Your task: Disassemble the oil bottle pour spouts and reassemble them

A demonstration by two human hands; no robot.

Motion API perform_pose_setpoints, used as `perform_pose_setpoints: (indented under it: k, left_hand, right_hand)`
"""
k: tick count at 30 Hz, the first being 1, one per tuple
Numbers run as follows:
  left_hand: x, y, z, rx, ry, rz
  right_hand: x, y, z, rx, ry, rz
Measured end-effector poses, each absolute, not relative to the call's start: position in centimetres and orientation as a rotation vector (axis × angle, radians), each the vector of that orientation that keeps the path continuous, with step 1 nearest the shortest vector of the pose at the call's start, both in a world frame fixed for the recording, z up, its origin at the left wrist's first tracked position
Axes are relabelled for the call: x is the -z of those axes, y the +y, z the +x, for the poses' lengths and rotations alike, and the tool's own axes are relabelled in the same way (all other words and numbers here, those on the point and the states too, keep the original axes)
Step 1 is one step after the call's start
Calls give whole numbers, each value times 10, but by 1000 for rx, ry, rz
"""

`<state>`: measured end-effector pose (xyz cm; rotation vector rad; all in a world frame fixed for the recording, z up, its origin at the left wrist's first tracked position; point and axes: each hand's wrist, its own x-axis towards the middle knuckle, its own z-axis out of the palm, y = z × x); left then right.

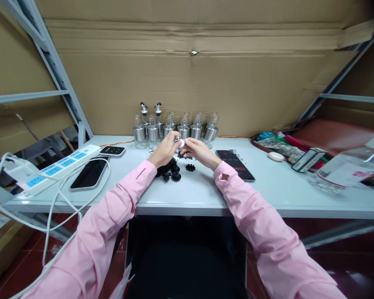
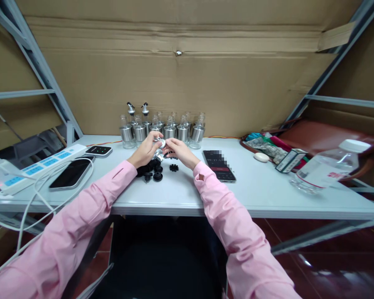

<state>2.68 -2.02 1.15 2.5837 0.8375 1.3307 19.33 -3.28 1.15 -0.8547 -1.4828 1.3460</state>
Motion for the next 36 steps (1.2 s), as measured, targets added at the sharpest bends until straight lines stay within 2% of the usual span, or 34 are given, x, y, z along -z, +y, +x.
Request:
perform_pose_setpoints:
  k: [12, 36]
  left_hand:
    - [-15, -19, 24, -1309, 959, 2663]
    - [-11, -18, 25, -1047, 1012, 2956]
  right_hand:
    - [-14, -34, 196, -1320, -1334, -733]
    - [-14, -37, 189, -1174, -1670, -883]
